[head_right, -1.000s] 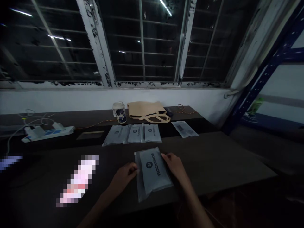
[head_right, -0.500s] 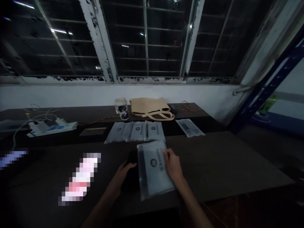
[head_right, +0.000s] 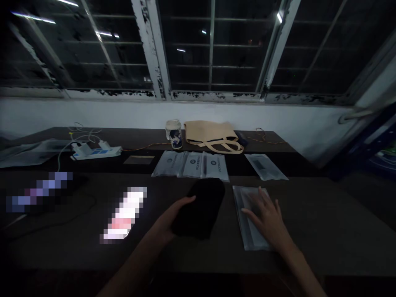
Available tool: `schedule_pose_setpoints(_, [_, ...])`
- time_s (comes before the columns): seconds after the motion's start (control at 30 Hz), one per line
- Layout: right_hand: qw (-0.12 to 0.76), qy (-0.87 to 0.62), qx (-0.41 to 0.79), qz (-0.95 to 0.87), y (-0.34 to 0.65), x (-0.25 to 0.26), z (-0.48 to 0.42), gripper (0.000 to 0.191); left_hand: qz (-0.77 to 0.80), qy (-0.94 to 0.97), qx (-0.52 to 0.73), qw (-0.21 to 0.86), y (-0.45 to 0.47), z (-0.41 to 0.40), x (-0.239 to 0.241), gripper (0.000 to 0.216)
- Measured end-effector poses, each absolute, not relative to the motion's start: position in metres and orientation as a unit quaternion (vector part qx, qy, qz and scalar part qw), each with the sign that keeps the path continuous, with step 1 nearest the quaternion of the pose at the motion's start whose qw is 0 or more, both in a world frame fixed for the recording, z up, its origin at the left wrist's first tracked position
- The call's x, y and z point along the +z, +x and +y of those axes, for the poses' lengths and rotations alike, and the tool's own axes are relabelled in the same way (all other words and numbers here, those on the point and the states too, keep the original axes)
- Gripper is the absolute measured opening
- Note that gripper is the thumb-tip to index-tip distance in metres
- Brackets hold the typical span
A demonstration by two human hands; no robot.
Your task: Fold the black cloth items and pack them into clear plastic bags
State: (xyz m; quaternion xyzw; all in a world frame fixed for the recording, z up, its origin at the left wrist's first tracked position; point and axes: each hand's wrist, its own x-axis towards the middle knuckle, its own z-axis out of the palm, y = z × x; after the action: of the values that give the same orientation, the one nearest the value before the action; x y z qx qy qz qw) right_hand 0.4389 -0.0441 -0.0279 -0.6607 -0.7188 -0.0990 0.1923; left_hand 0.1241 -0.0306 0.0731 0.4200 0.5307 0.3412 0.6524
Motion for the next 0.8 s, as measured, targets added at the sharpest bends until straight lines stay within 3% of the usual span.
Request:
schedule_pose_setpoints(0.07, [0.159,-0.659,-0.076,-0.731,0.431,-0.036,-0.047,0.061,0.497,0.475,0.345,0.639,0.136,-0.029,0.062,0.040])
schedule_pose_setpoints(0.23, [0.129,-0.669,-0.074,-0.729,0.435,-0.045,-0.055,0.066,0.546,0.718,0.361,0.236,0.147,-0.045,0.027,0.042])
schedule_pose_setpoints(0.3, [0.126,-0.672,-0.075,-0.726,0.439,-0.045,-0.057,0.066,0.496,0.780,0.338,0.177,0.152,-0.059,0.023,0.036])
schedule_pose_setpoints(0.4, [0.126,-0.675,-0.068,-0.724,0.442,-0.044,-0.058,0.063,0.449,0.827,0.267,0.208,0.167,-0.074,0.025,0.046])
schedule_pose_setpoints(0.5, [0.128,-0.678,-0.062,-0.721,0.441,-0.042,-0.058,0.060,0.478,0.805,0.239,0.258,0.179,-0.070,0.029,0.032])
schedule_pose_setpoints(0.6, [0.126,-0.681,-0.058,-0.719,0.440,-0.040,-0.058,0.061,0.507,0.765,0.267,0.295,0.169,-0.053,0.032,0.027])
schedule_pose_setpoints(0.73, [0.130,-0.679,-0.052,-0.721,0.442,-0.041,-0.059,0.062,0.589,0.572,0.349,0.452,0.120,-0.047,0.026,0.032])
schedule_pose_setpoints(0.8, [0.136,-0.674,-0.048,-0.724,0.447,-0.043,-0.059,0.061,0.634,0.499,0.393,0.443,0.093,-0.057,0.020,0.039])
